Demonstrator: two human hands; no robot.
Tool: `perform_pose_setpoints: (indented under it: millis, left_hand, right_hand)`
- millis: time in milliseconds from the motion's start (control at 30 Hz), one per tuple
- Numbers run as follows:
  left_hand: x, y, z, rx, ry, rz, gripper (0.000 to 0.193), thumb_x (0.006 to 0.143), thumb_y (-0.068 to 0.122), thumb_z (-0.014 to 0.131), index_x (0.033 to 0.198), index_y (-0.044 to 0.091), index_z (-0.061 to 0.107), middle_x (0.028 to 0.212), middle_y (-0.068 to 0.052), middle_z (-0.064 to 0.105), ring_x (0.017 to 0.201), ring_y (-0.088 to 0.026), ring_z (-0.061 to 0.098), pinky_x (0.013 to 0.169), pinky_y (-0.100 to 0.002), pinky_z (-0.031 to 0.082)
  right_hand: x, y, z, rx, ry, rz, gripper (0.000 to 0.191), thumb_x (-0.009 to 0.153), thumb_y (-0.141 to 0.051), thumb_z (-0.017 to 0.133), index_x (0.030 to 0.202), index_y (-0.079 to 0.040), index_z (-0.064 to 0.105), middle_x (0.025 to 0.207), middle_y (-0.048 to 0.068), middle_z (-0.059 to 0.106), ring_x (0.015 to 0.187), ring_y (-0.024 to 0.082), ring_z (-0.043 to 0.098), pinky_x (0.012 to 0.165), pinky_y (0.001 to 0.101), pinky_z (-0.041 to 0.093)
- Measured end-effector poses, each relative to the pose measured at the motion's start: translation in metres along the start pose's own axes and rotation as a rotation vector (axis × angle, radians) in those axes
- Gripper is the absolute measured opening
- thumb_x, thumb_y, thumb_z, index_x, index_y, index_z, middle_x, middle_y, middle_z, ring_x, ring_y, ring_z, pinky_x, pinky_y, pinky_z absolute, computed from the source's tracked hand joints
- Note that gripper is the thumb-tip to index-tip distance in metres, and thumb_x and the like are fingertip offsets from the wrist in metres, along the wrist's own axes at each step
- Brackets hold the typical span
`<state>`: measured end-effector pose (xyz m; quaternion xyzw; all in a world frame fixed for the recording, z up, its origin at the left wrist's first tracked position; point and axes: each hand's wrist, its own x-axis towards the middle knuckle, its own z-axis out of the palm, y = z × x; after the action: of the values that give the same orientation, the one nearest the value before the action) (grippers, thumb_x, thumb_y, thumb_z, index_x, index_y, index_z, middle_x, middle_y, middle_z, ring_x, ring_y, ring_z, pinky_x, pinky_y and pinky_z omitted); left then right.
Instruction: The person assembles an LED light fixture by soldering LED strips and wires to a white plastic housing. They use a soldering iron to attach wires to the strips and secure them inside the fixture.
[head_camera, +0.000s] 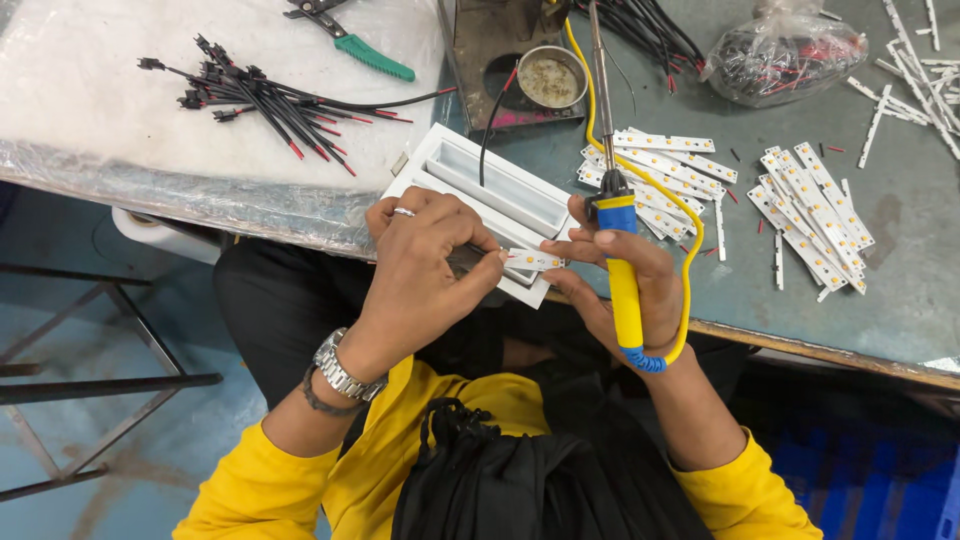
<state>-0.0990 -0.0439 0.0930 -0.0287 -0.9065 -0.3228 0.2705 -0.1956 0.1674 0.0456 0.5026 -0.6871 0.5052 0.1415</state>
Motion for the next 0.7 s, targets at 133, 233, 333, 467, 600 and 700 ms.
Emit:
perform_pose_setpoints:
  millis: [133, 233, 333, 467, 600, 700]
  left_hand:
    - [0.0002, -0.0012, 0.0009, -0.002, -0.003, -0.011, 0.013, 0.081, 0.025, 0.078, 0.078, 0.014, 0.072, 0.084, 0.002, 0.064, 0.094, -0.022, 0.057, 0.093, -0.041, 0.028]
    - [0.0013, 0.0002, 0.0015, -0.005, 0.006, -0.017, 0.013, 0.080, 0.025, 0.078, 0.076, 0.014, 0.071, 0.082, 0.002, 0.065, 0.093, -0.022, 0.058, 0.093, -0.042, 0.028]
    - [0.0018, 0.0022, 0.0027, 0.002, 0.016, -0.027, 0.014, 0.079, 0.024, 0.078, 0.074, 0.013, 0.071, 0.081, 0.001, 0.065, 0.092, -0.022, 0.058, 0.093, -0.042, 0.028]
    - [0.0024, 0.0016, 0.0045, 0.017, 0.021, -0.029, 0.014, 0.078, 0.024, 0.078, 0.074, 0.012, 0.071, 0.081, 0.001, 0.065, 0.092, -0.021, 0.058, 0.095, -0.042, 0.029]
    - [0.0018, 0.0004, 0.0050, 0.012, 0.017, -0.033, 0.015, 0.078, 0.025, 0.079, 0.075, 0.013, 0.071, 0.081, 0.001, 0.064, 0.092, -0.021, 0.058, 0.095, -0.042, 0.029]
    - [0.0015, 0.0003, 0.0052, 0.026, 0.018, -0.021, 0.015, 0.077, 0.025, 0.079, 0.075, 0.013, 0.071, 0.081, 0.001, 0.064, 0.091, -0.022, 0.058, 0.094, -0.042, 0.029]
  right_hand:
    - [-0.0010, 0.0013, 0.0000, -0.011, 0.001, -0.010, 0.071, 0.089, 0.007, 0.082, 0.133, -0.013, 0.030, 0.113, 0.016, 0.075, 0.136, 0.032, 0.061, 0.112, 0.0407, 0.052]
    - [-0.0017, 0.0014, -0.0005, -0.011, -0.015, -0.005, 0.070, 0.089, 0.006, 0.082, 0.133, -0.012, 0.030, 0.114, 0.016, 0.076, 0.137, 0.032, 0.061, 0.114, 0.0408, 0.051]
    - [-0.0016, 0.0020, -0.0013, 0.020, -0.027, 0.014, 0.068, 0.089, 0.007, 0.081, 0.132, -0.012, 0.032, 0.113, 0.016, 0.076, 0.138, 0.034, 0.060, 0.115, 0.0420, 0.049]
    - [-0.0016, 0.0020, -0.0021, 0.014, -0.032, 0.015, 0.068, 0.089, 0.006, 0.081, 0.132, -0.012, 0.032, 0.113, 0.016, 0.076, 0.137, 0.034, 0.060, 0.115, 0.0415, 0.049]
    - [-0.0002, 0.0015, -0.0026, 0.012, -0.028, -0.012, 0.067, 0.091, 0.006, 0.080, 0.134, -0.012, 0.031, 0.114, 0.016, 0.076, 0.137, 0.034, 0.060, 0.114, 0.0406, 0.051]
    - [0.0018, 0.0013, -0.0047, 0.054, -0.043, 0.025, 0.067, 0.090, 0.005, 0.080, 0.133, -0.012, 0.032, 0.125, 0.023, 0.069, 0.128, 0.029, 0.068, 0.106, 0.0384, 0.058]
